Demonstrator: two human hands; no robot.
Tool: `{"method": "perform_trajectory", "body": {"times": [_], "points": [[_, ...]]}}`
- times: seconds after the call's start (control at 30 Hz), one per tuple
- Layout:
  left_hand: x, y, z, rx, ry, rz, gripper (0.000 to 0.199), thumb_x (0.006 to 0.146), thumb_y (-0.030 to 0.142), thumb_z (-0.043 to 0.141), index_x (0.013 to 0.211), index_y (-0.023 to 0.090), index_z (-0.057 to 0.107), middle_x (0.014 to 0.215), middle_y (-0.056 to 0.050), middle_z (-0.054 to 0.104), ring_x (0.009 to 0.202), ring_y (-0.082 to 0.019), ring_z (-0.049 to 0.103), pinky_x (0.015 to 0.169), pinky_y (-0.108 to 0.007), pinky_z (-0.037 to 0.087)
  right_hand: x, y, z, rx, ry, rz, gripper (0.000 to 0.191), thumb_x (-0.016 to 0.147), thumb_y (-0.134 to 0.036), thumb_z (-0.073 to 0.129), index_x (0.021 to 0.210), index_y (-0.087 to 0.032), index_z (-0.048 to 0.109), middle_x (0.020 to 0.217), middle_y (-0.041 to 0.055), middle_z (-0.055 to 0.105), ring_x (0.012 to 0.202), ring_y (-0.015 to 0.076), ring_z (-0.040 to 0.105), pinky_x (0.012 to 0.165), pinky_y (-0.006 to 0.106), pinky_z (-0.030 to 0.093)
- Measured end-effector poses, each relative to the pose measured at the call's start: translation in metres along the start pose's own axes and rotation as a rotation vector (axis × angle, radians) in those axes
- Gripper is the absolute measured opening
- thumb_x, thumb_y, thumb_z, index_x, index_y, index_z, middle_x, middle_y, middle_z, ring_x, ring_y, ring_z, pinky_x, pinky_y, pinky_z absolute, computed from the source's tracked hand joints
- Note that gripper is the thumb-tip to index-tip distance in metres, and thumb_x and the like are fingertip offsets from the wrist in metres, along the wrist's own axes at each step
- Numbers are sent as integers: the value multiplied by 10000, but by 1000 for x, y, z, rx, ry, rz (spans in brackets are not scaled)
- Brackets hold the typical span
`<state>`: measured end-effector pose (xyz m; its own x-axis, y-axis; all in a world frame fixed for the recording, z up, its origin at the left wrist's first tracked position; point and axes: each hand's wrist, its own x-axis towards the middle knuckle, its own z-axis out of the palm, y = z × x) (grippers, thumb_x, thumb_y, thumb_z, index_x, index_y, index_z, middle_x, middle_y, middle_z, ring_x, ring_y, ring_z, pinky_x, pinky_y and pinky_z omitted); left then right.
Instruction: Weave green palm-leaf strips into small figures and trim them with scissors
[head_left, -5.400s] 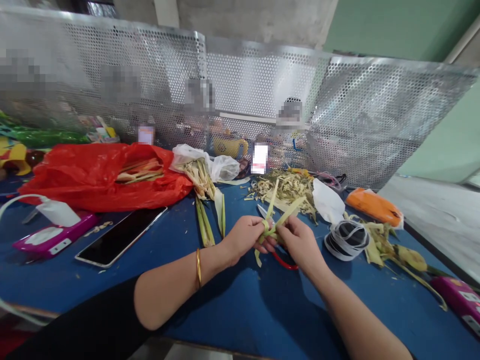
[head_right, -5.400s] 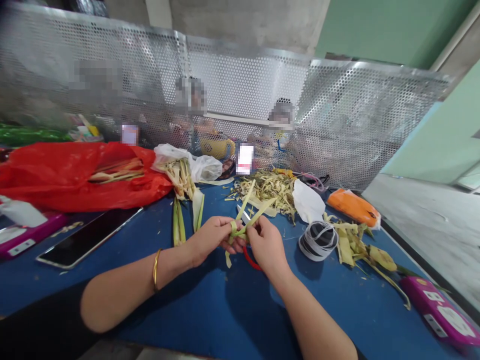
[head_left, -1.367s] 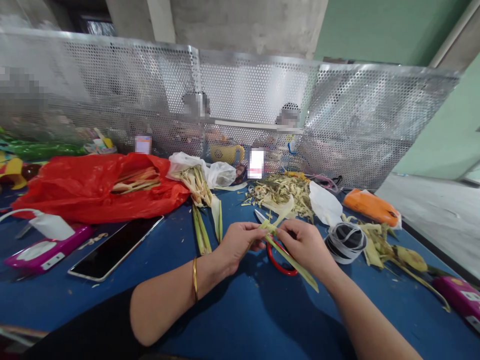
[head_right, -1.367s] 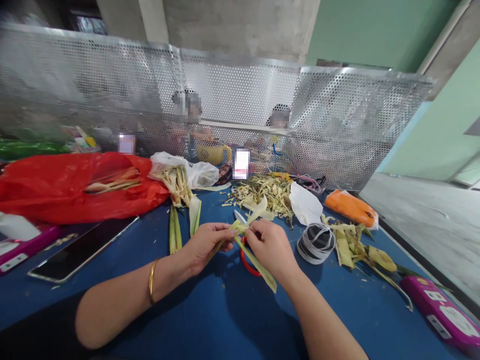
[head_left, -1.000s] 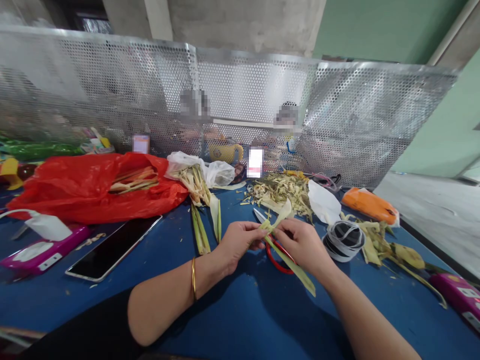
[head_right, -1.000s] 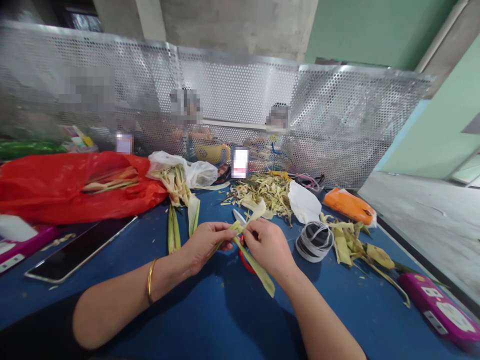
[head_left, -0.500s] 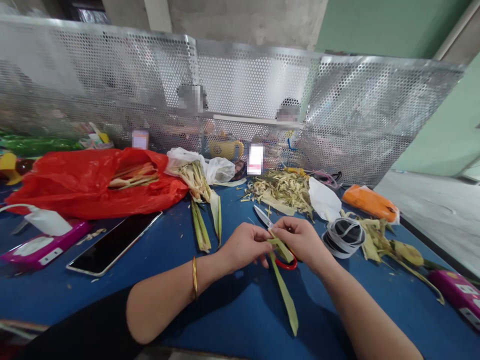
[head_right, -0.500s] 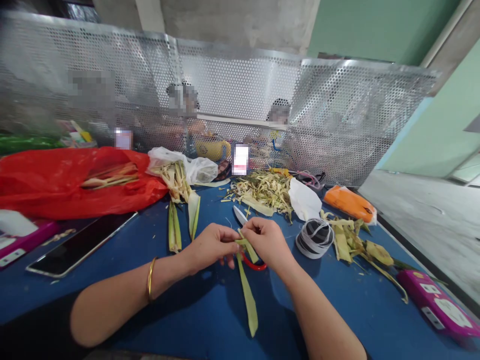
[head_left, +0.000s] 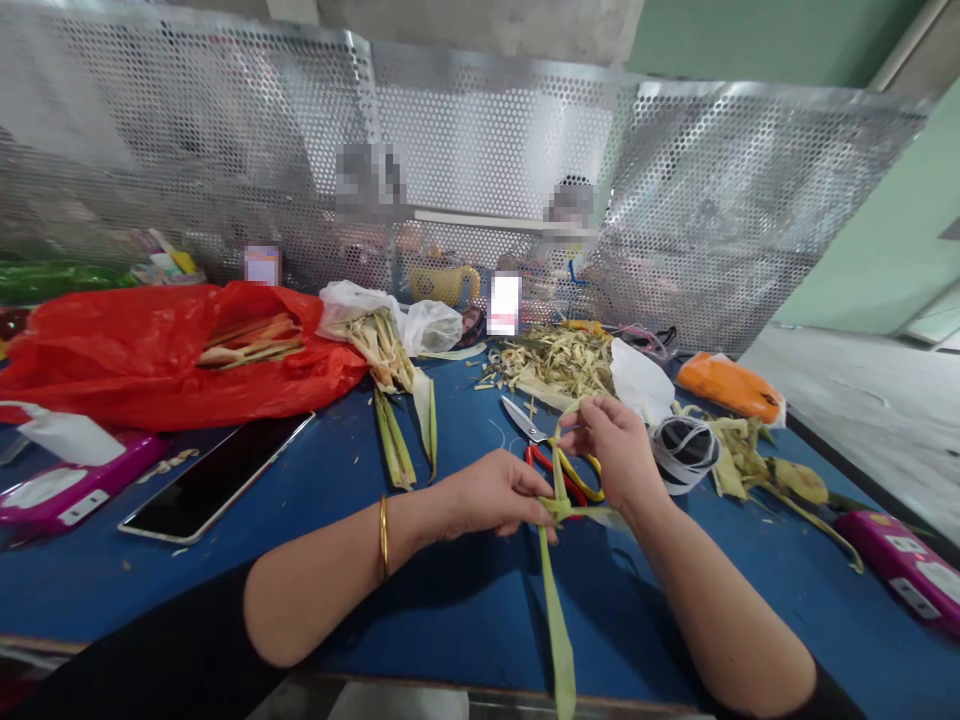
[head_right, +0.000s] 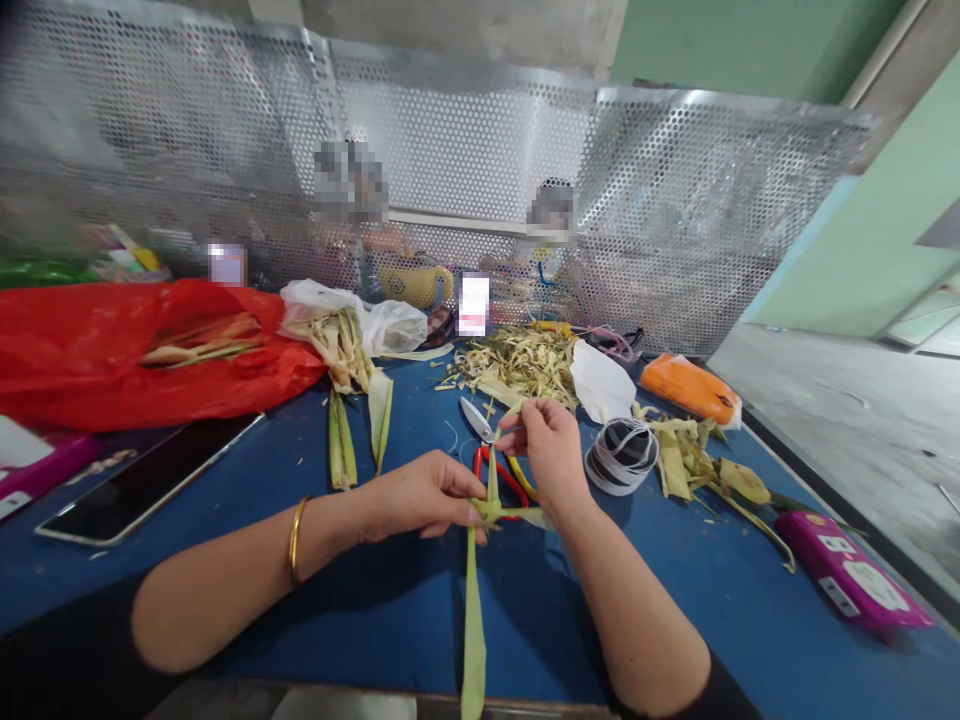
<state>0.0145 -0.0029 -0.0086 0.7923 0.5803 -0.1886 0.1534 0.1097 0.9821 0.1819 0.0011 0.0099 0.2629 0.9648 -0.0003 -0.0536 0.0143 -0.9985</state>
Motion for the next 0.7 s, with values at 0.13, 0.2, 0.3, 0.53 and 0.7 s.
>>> {"method": "perform_trajectory", "body": {"times": [0.13, 0.2, 0.3, 0.53, 0.7], "points": [[-1, 8, 1, -105, 65, -34, 219, 688, 330, 685, 756, 129, 738, 753, -77, 720, 384, -37, 308, 396, -216, 198, -3, -3, 2, 30, -5, 0, 189, 794, -345, 579, 749, -188, 485, 736, 25, 681, 533, 118, 653, 490, 203, 498], [-1, 10, 4, -102, 114, -49, 258, 691, 375, 691, 755, 130, 737, 716, -71, 713, 386, -41, 305, 401, -216, 191, -5, -2, 4, 33, -23, 0, 180, 805, -338, 572, 763, -191, 478, 752, 25, 689, 547, 119, 662, 508, 209, 509], [1, 5, 8, -50, 198, -16, 274, 669, 408, 717, 739, 145, 750, 632, -39, 685, 455, -74, 439, 453, -204, 281, -7, 1, 7, 46, -70, -20, 179, 814, -344, 561, 778, -200, 462, 770, 21, 699, 586, 128, 676, 536, 221, 519], [7, 1, 4, -123, 313, 4, 254, 645, 385, 744, 595, 144, 682, 527, -5, 627, 389, -44, 351, 429, -214, 233, -4, 1, -1, -193, -193, -262, 192, 849, -387, 532, 911, -206, 509, 841, 24, 694, 739, 155, 668, 724, 301, 517], [7, 9, -11, -315, 485, 77, 264, 634, 375, 762, 677, 131, 673, 594, -9, 634, 371, -19, 325, 390, -205, 169, 3, -10, -15, -792, -436, -584, 170, 894, -316, 488, 870, -210, 618, 837, 34, 676, 819, 185, 603, 762, 304, 429]]}}
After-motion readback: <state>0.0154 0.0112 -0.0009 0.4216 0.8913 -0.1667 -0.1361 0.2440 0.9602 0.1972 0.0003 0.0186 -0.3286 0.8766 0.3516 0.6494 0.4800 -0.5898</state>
